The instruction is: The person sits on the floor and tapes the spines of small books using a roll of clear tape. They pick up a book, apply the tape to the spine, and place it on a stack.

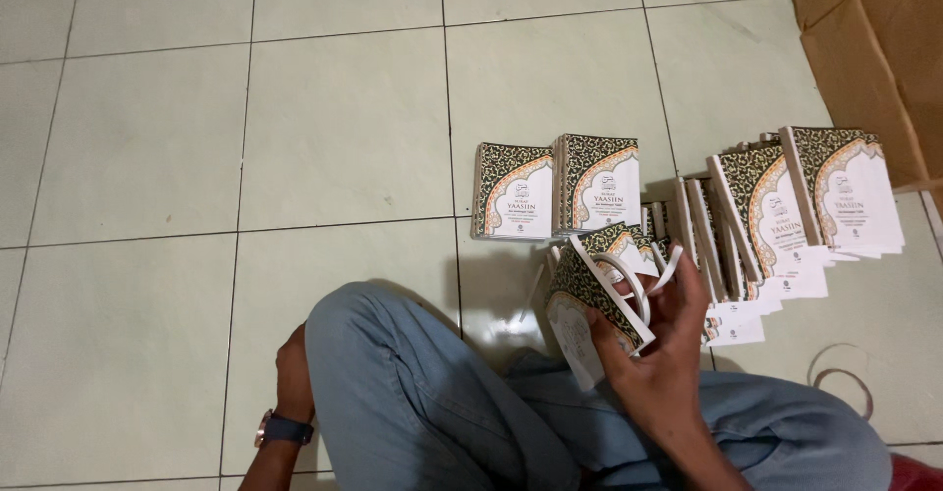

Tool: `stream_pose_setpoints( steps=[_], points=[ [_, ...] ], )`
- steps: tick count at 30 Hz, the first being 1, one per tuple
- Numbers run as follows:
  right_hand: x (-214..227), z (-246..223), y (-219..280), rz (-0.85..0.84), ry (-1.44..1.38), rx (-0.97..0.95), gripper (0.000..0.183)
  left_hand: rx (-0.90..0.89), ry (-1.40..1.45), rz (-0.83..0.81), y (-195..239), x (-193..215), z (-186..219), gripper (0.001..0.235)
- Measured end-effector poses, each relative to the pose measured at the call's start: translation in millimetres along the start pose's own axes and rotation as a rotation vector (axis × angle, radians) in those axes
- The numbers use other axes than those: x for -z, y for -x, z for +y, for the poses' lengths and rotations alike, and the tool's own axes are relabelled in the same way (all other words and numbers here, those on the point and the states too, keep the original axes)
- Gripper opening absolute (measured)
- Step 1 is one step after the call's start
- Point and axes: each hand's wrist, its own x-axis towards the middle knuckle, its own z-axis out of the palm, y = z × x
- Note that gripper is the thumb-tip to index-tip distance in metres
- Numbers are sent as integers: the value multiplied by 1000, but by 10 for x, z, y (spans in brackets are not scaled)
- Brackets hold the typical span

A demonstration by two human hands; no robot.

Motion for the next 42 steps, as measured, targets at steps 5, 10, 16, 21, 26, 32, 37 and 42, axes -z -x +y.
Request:
stream_pose_setpoints(
  steps=[5,10,16,21,26,32,37,42],
  points=[
    [54,39,17,4,-11,-32,96,16,111,-106,-13,192,265,58],
    [70,3,7,13,16,-61,97,135,403,-20,73,476,702,30],
    [110,7,18,9,-42,-109,96,26,-125,-55,42,366,249,35],
    [145,21,35,-47,-20,-120,98,31,40,-189,136,478,349,10],
    [136,-52,40,-57,-25,-122,99,158,-318,-14,169,578,312,25],
    [130,-63,43,-68,-25,-88,94,255,-176,-173,107,849,734,32],
    [120,2,50,-78,-24,-43,94,325,-310,-96,64,994,978,65],
    [158,-42,42,-104,13,-63,95,50,-251,-51,-47,876,575,67]
  ],
)
